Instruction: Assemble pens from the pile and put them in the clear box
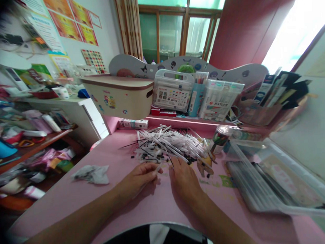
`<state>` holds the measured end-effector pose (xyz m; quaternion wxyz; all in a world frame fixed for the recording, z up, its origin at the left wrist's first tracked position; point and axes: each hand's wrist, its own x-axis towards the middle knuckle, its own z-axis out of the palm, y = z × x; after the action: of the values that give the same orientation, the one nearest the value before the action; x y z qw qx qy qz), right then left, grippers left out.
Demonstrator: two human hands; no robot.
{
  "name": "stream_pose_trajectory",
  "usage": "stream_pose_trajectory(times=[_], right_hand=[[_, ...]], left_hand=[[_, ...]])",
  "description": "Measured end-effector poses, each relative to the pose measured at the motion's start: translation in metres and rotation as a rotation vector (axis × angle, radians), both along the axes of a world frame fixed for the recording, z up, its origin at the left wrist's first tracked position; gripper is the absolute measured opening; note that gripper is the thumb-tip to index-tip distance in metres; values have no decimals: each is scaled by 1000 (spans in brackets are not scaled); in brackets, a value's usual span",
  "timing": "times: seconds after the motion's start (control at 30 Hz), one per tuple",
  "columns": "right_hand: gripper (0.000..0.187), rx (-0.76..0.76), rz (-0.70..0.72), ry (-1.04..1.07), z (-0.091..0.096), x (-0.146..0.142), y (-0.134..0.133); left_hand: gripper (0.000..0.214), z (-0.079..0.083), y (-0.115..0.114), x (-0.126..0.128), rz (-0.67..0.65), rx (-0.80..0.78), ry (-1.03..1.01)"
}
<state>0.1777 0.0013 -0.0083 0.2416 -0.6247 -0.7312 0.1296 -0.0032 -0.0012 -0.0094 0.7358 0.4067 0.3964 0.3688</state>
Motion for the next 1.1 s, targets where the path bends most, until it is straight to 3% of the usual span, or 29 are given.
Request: stream_pose_trajectory(times=[0.07, 0.2, 0.3, 0.57, 0.83, 1.0, 1.1], right_hand=[[46, -7, 1, 277, 3, 5, 1], [81, -135, 64, 1037, 12, 14, 4], [83, -168, 84, 1314, 19, 17, 2], [52, -162, 80, 1264, 21, 12, -2], [29, -220, 118, 1205, 15, 8, -2], [25, -273, 66, 1251, 13, 12, -1], [24, -271, 68, 1227, 11, 13, 0]], left_hand=[[24, 1, 0, 0, 0, -5, 16], [26, 2, -1, 1, -46, 0, 19], [27, 3, -2, 2, -75, 4, 43], [25, 9, -2, 2, -71, 39, 50], [27, 3, -1, -1, -97, 104, 48], [28, 4, -3, -3, -112, 23, 57], [28, 7, -4, -3, -134, 61, 36]])
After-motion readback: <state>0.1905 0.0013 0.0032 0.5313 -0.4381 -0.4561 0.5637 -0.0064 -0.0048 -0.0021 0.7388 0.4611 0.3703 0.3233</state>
